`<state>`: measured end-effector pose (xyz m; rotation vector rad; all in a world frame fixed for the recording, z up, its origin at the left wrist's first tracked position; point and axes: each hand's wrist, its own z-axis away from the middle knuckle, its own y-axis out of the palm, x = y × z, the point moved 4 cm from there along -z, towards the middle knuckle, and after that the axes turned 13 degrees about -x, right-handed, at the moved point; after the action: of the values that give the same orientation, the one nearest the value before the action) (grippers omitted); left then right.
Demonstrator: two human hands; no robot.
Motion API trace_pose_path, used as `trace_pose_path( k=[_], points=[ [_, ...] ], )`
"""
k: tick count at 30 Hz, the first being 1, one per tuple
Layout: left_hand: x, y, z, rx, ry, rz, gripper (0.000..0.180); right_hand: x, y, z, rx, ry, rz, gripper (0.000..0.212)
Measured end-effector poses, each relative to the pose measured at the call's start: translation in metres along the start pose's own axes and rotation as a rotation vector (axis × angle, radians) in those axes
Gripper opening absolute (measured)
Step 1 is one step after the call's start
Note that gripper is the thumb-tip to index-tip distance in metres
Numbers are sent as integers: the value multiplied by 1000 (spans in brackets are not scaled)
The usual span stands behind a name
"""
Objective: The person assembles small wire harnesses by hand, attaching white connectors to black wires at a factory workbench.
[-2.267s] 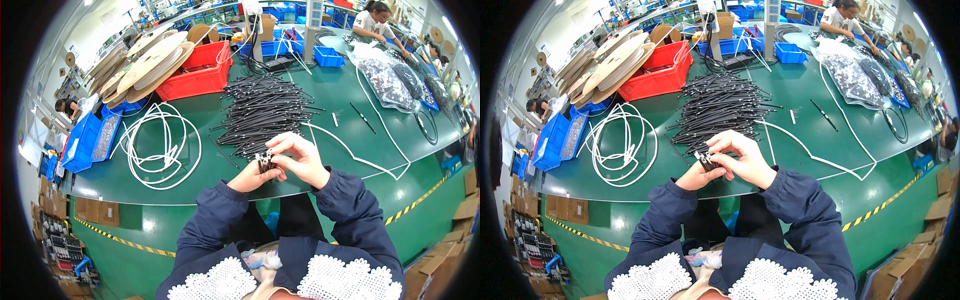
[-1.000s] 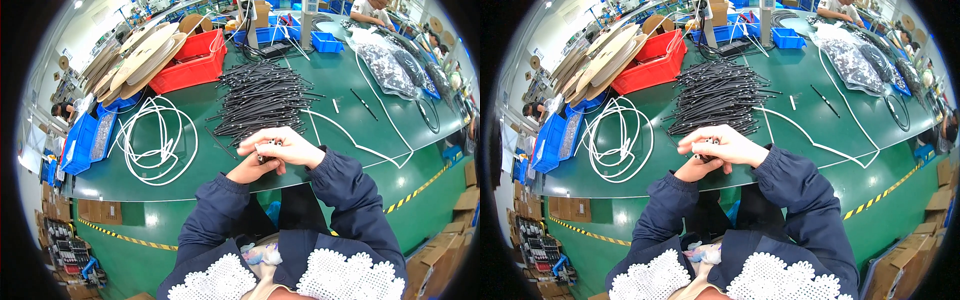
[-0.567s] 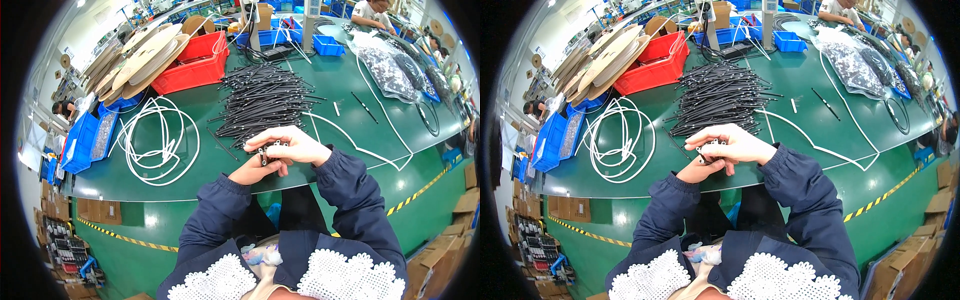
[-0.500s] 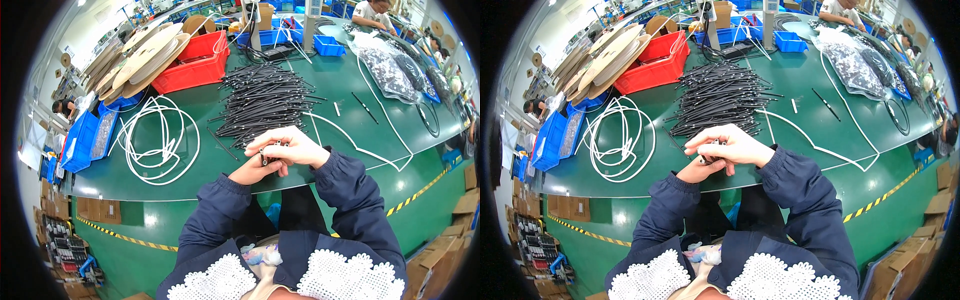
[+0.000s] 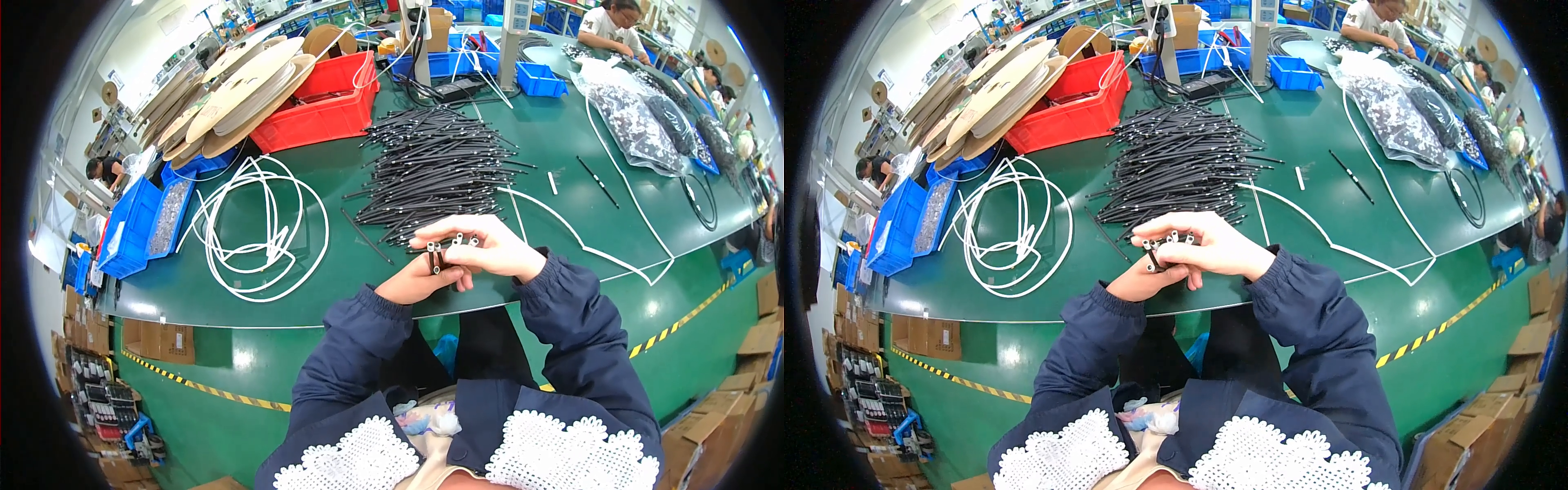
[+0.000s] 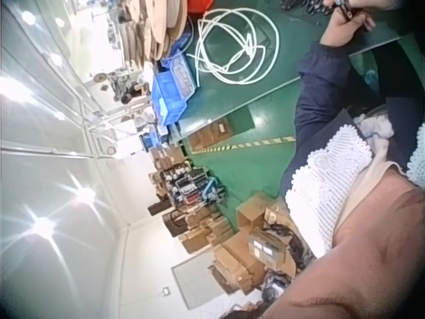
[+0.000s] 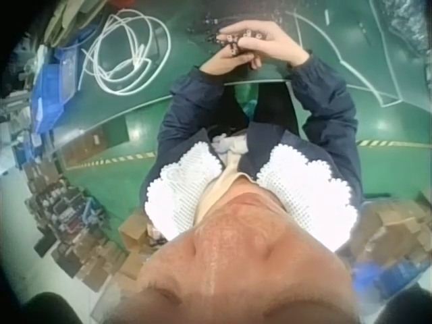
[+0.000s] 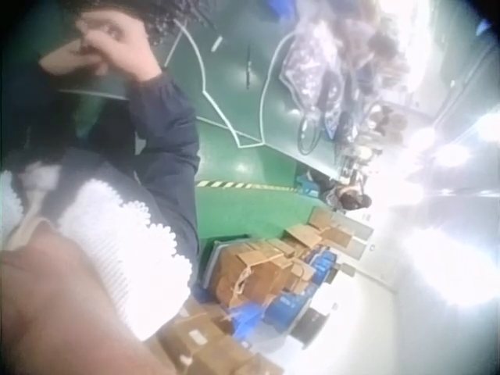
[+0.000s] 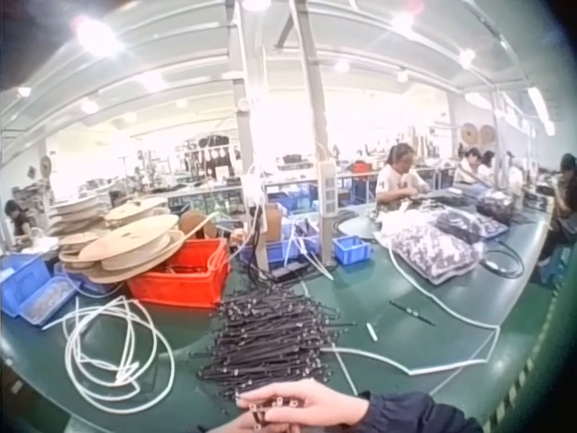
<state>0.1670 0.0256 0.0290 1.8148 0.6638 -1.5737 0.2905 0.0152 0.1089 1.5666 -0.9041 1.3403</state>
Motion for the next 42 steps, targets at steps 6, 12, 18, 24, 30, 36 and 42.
trace_pose_path(
  k=[6, 12, 18, 24, 30, 36, 42],
  points=[
    [2, 0, -2, 2, -15, 31, 15, -5, -4, 3, -77, 31, 90, 28],
    [4, -2, -2, -13, 14, 40, 18, -9, -8, -1, -64, 113, 13, 27],
    [-6, 1, -1, -31, 18, 40, 23, 8, -20, -1, -194, -185, 89, 25],
    [-2, 0, -2, -35, 12, 57, 25, 15, -16, 4, -222, -191, 214, 15],
    [3, -3, -2, -69, 22, 85, 34, 12, -11, 5, -206, -219, 239, 15],
    [0, -3, -2, -80, 33, 138, 35, 11, -6, 6, -136, -54, 112, 17],
    [-3, -2, -4, -65, 54, 65, 19, 13, -12, 6, -97, -180, 330, 17]
  ],
)
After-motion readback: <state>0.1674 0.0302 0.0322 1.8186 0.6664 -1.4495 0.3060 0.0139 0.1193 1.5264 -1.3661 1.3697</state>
